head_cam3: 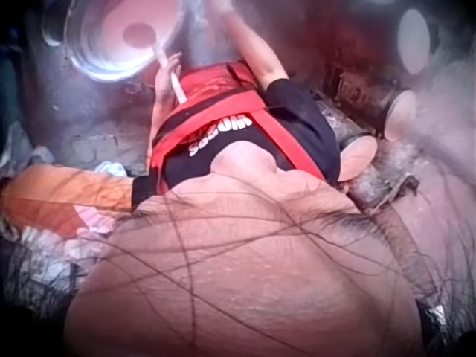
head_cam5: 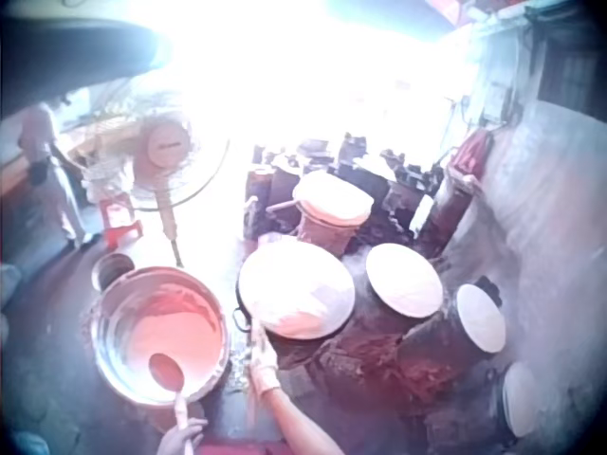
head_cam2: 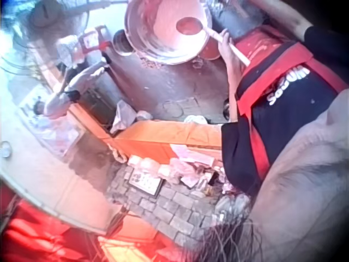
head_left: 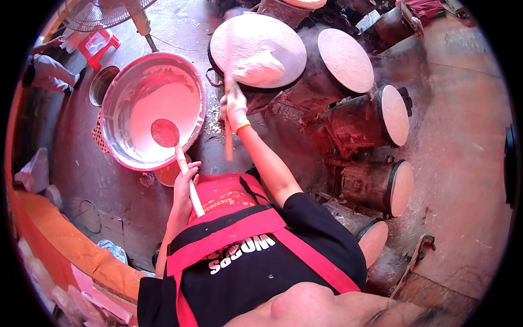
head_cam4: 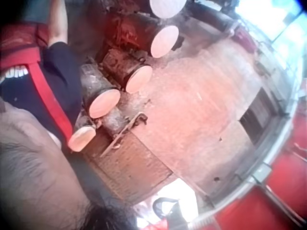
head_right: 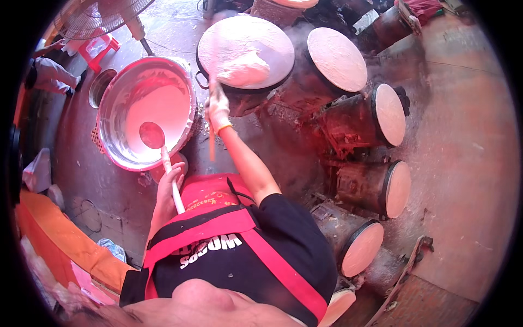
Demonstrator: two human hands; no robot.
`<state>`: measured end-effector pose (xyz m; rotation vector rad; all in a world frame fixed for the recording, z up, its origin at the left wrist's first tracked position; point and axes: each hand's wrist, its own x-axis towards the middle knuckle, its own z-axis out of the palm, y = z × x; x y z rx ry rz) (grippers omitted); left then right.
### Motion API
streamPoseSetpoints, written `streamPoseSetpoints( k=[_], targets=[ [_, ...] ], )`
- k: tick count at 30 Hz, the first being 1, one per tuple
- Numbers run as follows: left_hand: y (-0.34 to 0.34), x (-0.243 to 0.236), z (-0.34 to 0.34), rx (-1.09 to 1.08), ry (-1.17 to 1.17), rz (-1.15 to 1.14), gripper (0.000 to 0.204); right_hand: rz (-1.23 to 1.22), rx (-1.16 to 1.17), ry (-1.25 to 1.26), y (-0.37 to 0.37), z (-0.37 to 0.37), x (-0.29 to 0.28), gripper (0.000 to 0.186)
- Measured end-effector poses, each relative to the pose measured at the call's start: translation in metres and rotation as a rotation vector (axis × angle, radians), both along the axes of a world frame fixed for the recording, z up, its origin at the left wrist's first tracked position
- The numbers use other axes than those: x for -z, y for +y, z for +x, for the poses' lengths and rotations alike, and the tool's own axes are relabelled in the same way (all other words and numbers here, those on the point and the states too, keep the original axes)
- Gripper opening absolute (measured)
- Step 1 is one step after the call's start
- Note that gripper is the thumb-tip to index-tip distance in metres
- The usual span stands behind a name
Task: The person pours batter from a large bowl onto several heated circular plates using a ladle and spreads it into thin circles using a wooden stick. They move between the different plates to prepare multiple items at once.
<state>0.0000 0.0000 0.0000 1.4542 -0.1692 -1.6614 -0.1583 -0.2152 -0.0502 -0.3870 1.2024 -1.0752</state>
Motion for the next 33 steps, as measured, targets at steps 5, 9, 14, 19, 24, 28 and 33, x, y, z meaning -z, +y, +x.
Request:
streamPoseSetpoints(
  k=[5,9,14,19,24,28,33],
  targets=[
    [0.012,-0.013,-0.024,-0.021,-0.008,0.036,0.021,0.033,-0.117,0.11,0.069,-0.095,0.022,0.042],
    [-0.014,-0.004,-0.043,-0.004,-0.005,0.017,0.021,0.026,-0.101,0.031,0.038,-0.162,0.01,0.027],
    [-0.046,-0.004,-0.088,0.041,-0.006,-0.011,0.021,0.014,-0.163,-0.055,0.013,-0.156,0.0,0.044],
    [-0.068,-0.001,-0.126,0.007,-0.011,-0.016,0.023,0.046,-0.453,0.007,0.032,-0.246,0.002,0.042],
    [-0.08,-0.002,-0.157,0.045,-0.024,0.006,0.028,0.018,-0.448,0.019,-0.019,-0.323,0.009,0.042],
    [-0.087,-0.007,-0.182,0.0,-0.028,-0.004,0.024,-0.033,-0.428,0.148,-0.087,-0.329,-0.003,0.041],
    [-0.105,-0.013,-0.193,-0.049,0.035,0.003,0.021,-0.137,-0.56,0.538,-0.102,-0.264,-0.03,0.038]
  ],
)
